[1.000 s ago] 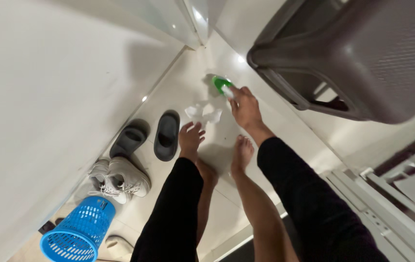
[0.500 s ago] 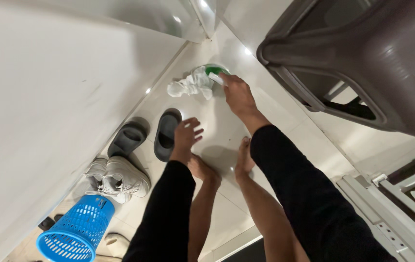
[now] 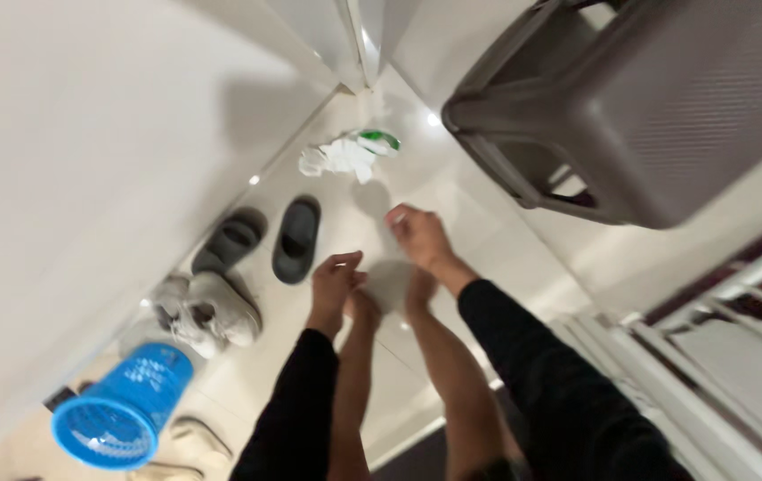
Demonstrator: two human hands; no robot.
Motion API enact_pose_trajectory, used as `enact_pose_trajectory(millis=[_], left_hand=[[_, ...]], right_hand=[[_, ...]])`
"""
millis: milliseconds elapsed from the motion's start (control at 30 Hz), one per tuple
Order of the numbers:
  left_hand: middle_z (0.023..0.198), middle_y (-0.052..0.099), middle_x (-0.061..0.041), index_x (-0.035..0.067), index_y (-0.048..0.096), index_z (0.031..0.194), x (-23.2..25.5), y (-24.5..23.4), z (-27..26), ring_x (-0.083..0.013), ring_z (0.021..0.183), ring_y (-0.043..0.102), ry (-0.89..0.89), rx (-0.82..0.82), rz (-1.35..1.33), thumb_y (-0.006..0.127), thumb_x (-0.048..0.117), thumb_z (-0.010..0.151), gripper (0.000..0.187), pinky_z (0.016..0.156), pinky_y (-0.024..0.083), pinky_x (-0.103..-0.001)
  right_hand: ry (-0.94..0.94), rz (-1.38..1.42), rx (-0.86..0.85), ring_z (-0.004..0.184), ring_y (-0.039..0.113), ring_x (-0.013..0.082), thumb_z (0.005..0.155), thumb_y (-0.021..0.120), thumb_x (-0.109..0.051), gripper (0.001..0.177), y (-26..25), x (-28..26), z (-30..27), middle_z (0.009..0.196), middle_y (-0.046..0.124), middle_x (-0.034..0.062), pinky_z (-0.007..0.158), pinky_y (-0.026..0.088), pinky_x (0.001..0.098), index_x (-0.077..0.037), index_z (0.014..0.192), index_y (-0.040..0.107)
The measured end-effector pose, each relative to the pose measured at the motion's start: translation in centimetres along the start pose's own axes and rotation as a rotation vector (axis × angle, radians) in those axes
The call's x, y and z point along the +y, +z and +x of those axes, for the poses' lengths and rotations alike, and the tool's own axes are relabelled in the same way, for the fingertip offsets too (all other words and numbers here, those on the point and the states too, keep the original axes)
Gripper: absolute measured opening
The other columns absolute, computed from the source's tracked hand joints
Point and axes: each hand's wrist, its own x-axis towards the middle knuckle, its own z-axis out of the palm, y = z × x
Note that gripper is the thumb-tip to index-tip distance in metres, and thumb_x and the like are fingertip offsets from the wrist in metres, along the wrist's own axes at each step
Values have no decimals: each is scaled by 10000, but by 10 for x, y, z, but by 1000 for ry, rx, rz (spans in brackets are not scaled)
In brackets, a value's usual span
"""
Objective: The person disassembles a white plastic shoe rack by removing its components one by one. They place the parts on the floor and continue to separate the pieces until the rack is fully taken apart.
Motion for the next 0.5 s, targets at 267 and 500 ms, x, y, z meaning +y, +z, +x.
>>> enact_pose_trajectory(millis=[267,500], left_hand=[[931,680,-22,87,666,1069,37,-52,-235,-147,818,666,0,-8,-223,589,325,974,268,740,578,-322],[998,721,-34,126,682,1161,-1,-108,-378,-177,848,689,84,87,-371,641,318,952,287,751,568,-332]], right_hand=[[-252,41,-38,544,521,186,906,805,-174,221,-51,-156,-185,619,594,96,556,473,323,-45,818,647],[-233,50,-309,616,609,70,919,709,-196,125,-58,-236,-303,692,703,-3,583,520,271,-75,933,736]])
